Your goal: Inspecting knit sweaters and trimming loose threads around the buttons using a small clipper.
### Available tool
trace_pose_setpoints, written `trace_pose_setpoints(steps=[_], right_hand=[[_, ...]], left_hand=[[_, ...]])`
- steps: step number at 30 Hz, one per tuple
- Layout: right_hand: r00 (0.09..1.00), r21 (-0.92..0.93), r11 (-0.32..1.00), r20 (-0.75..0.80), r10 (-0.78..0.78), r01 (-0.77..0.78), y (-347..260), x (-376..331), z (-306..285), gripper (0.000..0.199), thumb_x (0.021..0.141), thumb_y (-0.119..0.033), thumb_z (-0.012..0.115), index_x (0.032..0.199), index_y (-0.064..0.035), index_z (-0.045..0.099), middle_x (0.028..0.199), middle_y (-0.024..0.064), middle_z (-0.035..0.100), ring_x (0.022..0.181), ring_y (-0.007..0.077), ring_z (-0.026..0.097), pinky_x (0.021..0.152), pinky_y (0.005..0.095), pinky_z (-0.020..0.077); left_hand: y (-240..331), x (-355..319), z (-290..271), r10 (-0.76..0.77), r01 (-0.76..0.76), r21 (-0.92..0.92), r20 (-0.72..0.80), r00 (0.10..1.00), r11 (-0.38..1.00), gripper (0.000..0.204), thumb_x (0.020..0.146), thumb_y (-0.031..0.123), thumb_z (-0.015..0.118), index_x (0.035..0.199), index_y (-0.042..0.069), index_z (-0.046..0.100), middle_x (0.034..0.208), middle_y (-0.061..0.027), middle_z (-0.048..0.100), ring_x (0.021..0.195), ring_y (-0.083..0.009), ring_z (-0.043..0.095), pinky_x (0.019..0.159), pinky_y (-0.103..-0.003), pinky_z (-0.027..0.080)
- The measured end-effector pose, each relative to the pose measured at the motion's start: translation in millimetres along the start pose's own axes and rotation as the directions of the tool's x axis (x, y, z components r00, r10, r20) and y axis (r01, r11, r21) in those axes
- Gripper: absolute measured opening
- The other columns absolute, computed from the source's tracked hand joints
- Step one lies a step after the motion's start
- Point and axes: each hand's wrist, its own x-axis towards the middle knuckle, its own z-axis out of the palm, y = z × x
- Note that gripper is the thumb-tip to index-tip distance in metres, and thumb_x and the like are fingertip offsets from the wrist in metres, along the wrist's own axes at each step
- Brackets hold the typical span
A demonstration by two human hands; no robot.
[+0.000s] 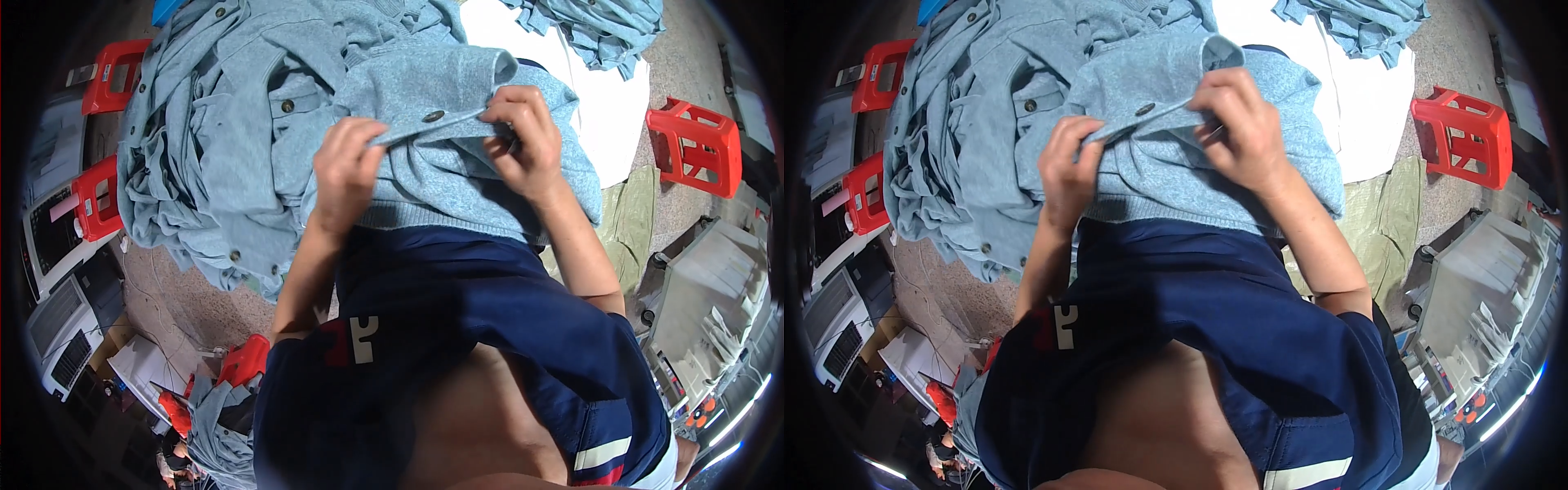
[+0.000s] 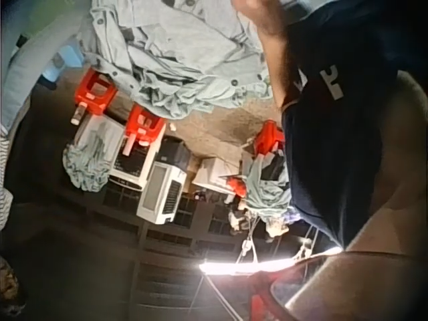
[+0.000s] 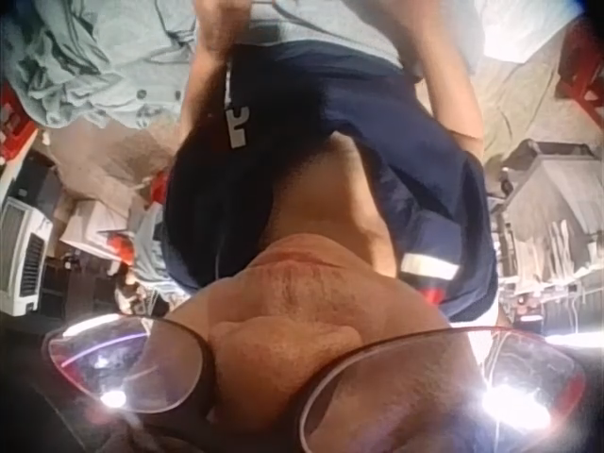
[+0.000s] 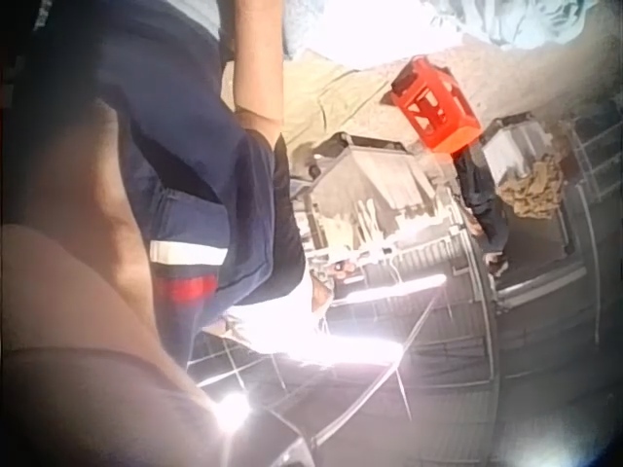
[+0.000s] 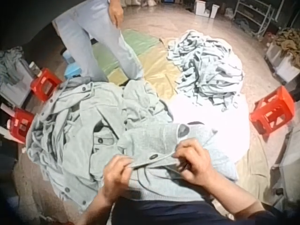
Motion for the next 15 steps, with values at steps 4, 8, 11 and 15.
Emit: trace_pose_setpoints(steps=[4, 8, 11, 15], right_hand=[[0.933, 0.067, 0.949, 0.219, 0.287, -0.307, 20.7, -17.3, -22.3, 0.026, 0.069, 0.001, 0.066, 0.094, -0.0034, 0.064, 0.091, 0.0069, 0.061, 0.077, 0.0222, 0.063, 0.066, 0.0313, 0.0501], [0.805, 0.09, 0.863, 0.419, 0.419, -0.497, 21.9, -20.5, -41.5, 0.023, 0.074, -0.005, 0.069, 0.095, 0.0004, 0.061, 0.089, 0.006, 0.057, 0.081, 0.0175, 0.053, 0.075, 0.0285, 0.0424], [0.63, -0.013, 0.777, 0.578, 0.52, -0.629, 28.1, -17.5, -57.5, 0.031, 0.074, -0.015, 0.07, 0.1, -0.0001, 0.059, 0.093, 0.0049, 0.058, 0.085, 0.0149, 0.052, 0.079, 0.0284, 0.0411], [0.674, 0.298, 0.631, 0.53, 0.514, -0.716, 22.8, -18.8, -65.8, 0.043, 0.075, -0.019, 0.069, 0.115, -0.0036, 0.062, 0.097, 0.0023, 0.059, 0.087, 0.0119, 0.051, 0.081, 0.0273, 0.0412]], left_hand=[[-36.0, -21.6, -23.6, -0.243, 0.242, 0.039, 0.056, 0.968, 0.97, 0.01, 0.081, 0.007, 0.069, 0.089, 0.003, 0.066, 0.085, -0.0081, 0.066, 0.085, -0.0255, 0.061, 0.077, -0.035, 0.047], [-45.1, -21.7, -31.9, -0.31, 0.317, 0.017, 0.263, 0.913, 0.948, 0.011, 0.082, 0.008, 0.068, 0.089, 0.001, 0.063, 0.086, -0.0078, 0.063, 0.087, -0.0217, 0.056, 0.08, -0.031, 0.044], [-46.7, -21.1, -33.0, -0.374, 0.437, -0.198, 0.287, 0.882, 0.878, 0.009, 0.084, 0.006, 0.064, 0.089, 0.0, 0.059, 0.09, -0.0055, 0.06, 0.088, -0.0172, 0.055, 0.081, -0.028, 0.042], [-30.8, -6.1, -44.2, -0.414, 0.572, -0.667, 0.403, 0.816, 0.478, 0.012, 0.086, 0.013, 0.056, 0.091, 0.002, 0.056, 0.092, -0.0053, 0.057, 0.086, -0.012, 0.052, 0.082, -0.026, 0.041]])
